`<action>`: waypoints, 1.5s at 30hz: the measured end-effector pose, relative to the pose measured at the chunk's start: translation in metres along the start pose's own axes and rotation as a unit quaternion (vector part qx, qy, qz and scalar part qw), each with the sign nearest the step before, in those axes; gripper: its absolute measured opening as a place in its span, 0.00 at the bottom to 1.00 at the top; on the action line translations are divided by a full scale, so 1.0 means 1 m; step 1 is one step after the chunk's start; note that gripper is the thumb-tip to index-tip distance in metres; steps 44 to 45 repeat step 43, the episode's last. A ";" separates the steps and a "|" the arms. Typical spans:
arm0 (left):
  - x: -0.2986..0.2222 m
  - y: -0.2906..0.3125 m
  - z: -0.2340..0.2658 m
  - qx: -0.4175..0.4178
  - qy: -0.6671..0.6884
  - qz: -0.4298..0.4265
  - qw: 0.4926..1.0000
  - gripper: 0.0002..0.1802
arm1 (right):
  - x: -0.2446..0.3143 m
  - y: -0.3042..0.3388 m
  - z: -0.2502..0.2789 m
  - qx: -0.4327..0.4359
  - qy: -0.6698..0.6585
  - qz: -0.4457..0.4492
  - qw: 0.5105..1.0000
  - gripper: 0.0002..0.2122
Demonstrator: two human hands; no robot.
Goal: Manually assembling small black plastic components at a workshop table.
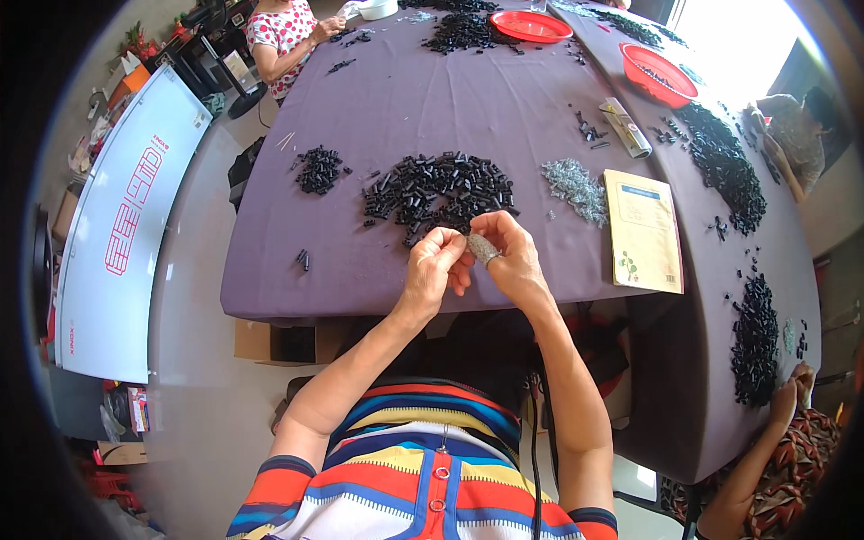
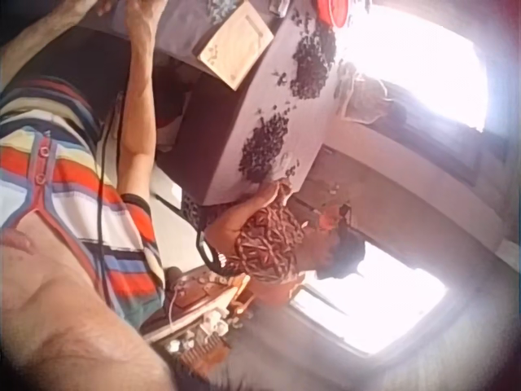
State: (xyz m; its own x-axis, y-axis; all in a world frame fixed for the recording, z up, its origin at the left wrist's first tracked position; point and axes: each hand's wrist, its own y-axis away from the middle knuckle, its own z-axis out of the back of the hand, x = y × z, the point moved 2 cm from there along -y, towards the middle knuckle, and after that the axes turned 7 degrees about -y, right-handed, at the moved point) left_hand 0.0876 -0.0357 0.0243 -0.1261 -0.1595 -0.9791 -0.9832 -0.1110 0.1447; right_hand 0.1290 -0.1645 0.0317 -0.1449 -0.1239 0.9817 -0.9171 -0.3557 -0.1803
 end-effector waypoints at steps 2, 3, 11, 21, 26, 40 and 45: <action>-0.002 0.002 0.000 0.003 0.013 0.010 1.000 0.11 | 0.001 0.001 0.000 0.003 0.017 -0.006 1.000 0.09; -0.002 0.003 0.001 0.006 0.027 0.020 0.999 0.10 | 0.000 0.000 0.001 0.005 0.026 -0.006 1.000 0.09; -0.001 0.001 0.005 -0.012 -0.103 -0.082 0.991 0.09 | -0.007 -0.002 0.006 0.034 -0.088 -0.063 0.994 0.09; -0.001 0.000 0.000 0.035 -0.108 -0.033 0.993 0.16 | -0.001 -0.002 0.007 0.013 -0.025 -0.029 0.999 0.08; 0.014 -0.010 -0.007 0.017 -0.121 -0.046 0.991 0.18 | -0.009 -0.002 0.005 -0.002 -0.030 -0.042 0.999 0.07; 0.006 -0.009 -0.006 0.023 -0.092 -0.045 0.995 0.12 | -0.010 -0.003 0.013 0.007 -0.177 -0.081 0.981 0.06; 0.007 -0.012 -0.002 0.059 -0.069 -0.085 0.992 0.07 | -0.010 -0.004 0.015 -0.009 -0.131 -0.067 0.989 0.09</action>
